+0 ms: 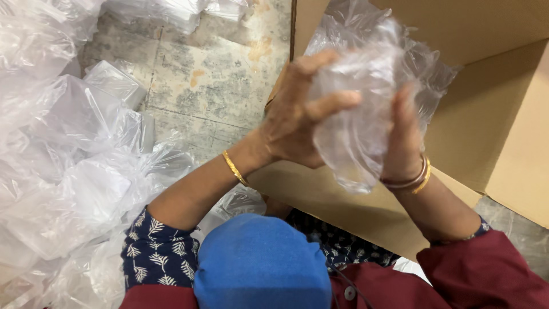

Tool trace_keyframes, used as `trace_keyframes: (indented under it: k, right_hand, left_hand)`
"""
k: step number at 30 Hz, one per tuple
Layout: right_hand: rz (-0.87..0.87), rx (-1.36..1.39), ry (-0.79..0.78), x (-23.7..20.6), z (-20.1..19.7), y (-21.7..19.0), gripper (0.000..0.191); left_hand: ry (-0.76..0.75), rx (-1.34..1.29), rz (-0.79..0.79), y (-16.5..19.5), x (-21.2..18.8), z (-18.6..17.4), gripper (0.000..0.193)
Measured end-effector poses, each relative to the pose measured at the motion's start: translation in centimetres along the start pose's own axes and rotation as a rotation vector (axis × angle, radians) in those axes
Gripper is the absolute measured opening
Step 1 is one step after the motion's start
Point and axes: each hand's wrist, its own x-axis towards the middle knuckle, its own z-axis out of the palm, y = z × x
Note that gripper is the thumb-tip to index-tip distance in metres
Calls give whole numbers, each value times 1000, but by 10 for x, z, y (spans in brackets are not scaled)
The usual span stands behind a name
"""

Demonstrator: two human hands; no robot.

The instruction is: The person sits on the floor and packs white foam blocks into a large cardboard box. They pick up foam pieces from a pile on the floor, wrap or cover some pieces in clear plastic bags, and place them into the box, arranging the pieces to fill it.

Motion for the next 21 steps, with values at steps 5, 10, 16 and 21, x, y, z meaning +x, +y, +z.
trace_keyframes:
  k: [5,10,16,21]
  right_hand:
    - [105,-44,47,-9,13,-2,88]
    - [38,67,65,-11,23,6,85]
    - [124,239,3,-18,-17,27,86]
    - [-299,-647,175,48,-113,15,73]
  left_hand:
    - [23,-29,50,-5,-5,1,84]
    - [46,14,78,6,-5,8,77]
    - [81,-84,8,12,-1,18,73]
    - [166,53,-75,4,-12,0,73]
